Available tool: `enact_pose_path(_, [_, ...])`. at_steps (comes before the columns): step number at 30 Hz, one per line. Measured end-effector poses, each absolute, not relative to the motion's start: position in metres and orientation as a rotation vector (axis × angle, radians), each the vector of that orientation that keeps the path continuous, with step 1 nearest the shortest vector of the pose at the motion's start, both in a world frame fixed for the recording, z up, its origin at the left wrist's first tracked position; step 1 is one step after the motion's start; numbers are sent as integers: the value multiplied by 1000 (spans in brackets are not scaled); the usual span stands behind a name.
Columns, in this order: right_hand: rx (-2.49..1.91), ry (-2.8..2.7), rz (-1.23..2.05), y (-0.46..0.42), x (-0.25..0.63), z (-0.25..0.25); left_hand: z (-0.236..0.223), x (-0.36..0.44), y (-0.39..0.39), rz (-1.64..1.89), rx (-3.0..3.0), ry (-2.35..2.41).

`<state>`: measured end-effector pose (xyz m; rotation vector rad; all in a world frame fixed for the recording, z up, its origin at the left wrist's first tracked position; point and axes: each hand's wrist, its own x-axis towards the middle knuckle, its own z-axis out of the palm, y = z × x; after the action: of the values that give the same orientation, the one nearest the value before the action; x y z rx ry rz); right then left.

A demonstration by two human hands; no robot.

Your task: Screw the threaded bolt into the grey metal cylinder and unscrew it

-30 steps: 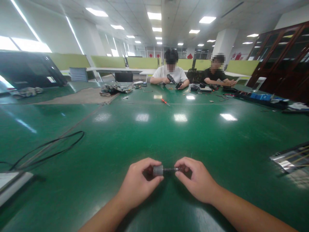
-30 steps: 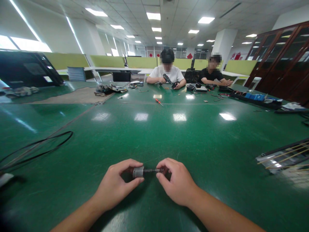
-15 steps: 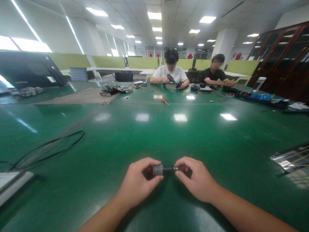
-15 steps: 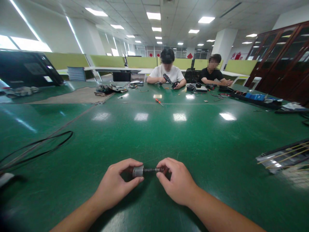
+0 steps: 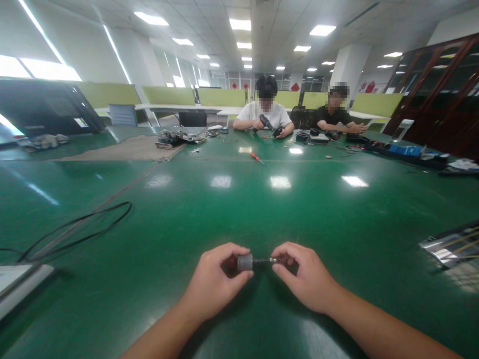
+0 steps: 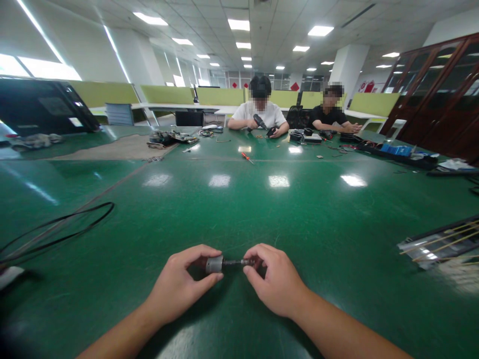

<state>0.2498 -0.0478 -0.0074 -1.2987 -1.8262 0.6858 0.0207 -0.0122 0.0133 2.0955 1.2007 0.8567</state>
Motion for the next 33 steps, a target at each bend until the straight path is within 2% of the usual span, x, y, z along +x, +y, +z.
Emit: enact_pose_path(33, [-1337,-1800,694,-47,249,-9,8,17,-8,851,2078,1218])
